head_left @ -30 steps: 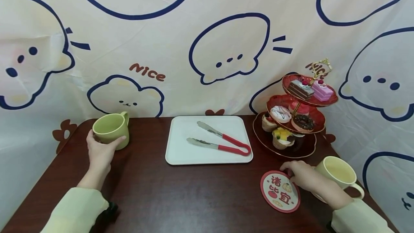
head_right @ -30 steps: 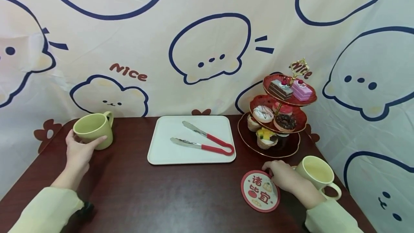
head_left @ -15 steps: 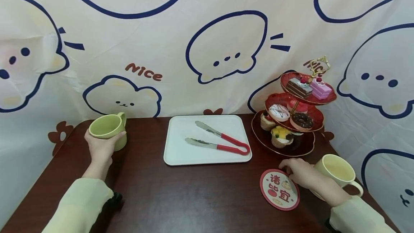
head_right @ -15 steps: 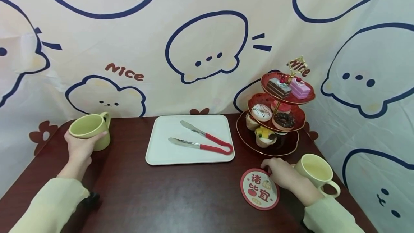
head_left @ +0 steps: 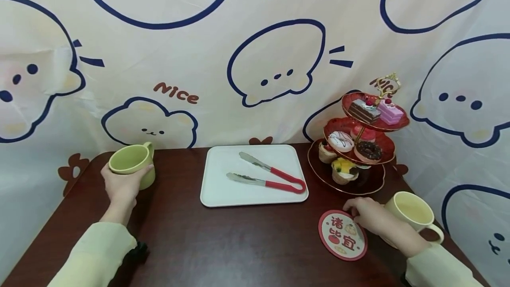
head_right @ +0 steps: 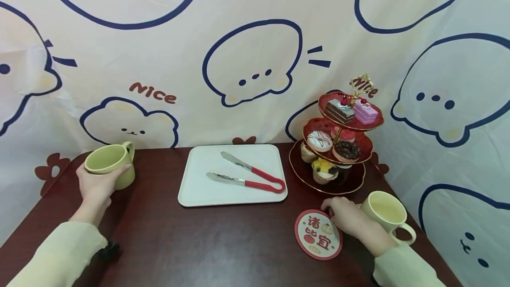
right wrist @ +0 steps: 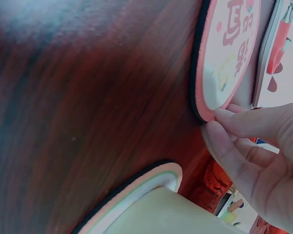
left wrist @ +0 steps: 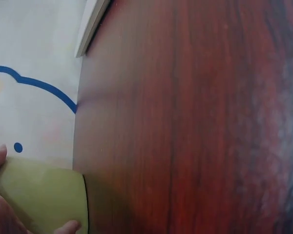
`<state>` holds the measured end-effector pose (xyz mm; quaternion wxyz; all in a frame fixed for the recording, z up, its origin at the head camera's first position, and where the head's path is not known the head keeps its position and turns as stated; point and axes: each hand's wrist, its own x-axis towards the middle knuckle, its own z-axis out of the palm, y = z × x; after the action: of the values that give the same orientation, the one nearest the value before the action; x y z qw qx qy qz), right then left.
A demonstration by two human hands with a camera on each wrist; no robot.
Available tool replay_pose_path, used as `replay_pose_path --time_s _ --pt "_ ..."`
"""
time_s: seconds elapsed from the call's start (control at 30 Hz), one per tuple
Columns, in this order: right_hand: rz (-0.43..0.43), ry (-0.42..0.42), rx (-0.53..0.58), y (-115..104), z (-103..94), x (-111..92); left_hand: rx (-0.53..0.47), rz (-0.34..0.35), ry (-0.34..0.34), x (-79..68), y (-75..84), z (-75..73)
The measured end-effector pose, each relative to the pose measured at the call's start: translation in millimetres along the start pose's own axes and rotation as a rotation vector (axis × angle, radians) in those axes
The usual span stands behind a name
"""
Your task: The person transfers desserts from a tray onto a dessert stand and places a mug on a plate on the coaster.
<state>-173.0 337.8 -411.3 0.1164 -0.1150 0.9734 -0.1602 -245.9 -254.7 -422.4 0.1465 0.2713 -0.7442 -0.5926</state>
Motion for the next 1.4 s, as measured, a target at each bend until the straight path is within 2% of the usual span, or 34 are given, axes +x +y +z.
replay_pose_path --time_s 0.17,0.3,0.53,0.7,1.13,1.4 --pt "0.031 0.007 -0.001 0 5.0 -1 0.036 0.014 -0.007 -1.4 -5.1 -6.2" --pt "0.023 0.022 -0.006 1 4.8 -2 0.046 0.04 -0.025 -2.5 -5.3 -8.2" --pt "-0.03 0.019 -0.028 4 2.5 -3 0.061 0.123 -0.091 -10.5 3.7 -10.3" --pt "-0.037 0.015 -0.027 5 1.0 -3 0.087 0.18 -0.13 -19.2 11.4 -12.2" --pt "-0.161 0.016 0.079 8 -12.1 -9 0.092 0.248 -0.207 -43.5 23.8 -12.8" --pt "-0.162 0.017 0.132 4 -15.5 -13 0.119 0.279 -0.261 -58.1 28.7 -13.5"
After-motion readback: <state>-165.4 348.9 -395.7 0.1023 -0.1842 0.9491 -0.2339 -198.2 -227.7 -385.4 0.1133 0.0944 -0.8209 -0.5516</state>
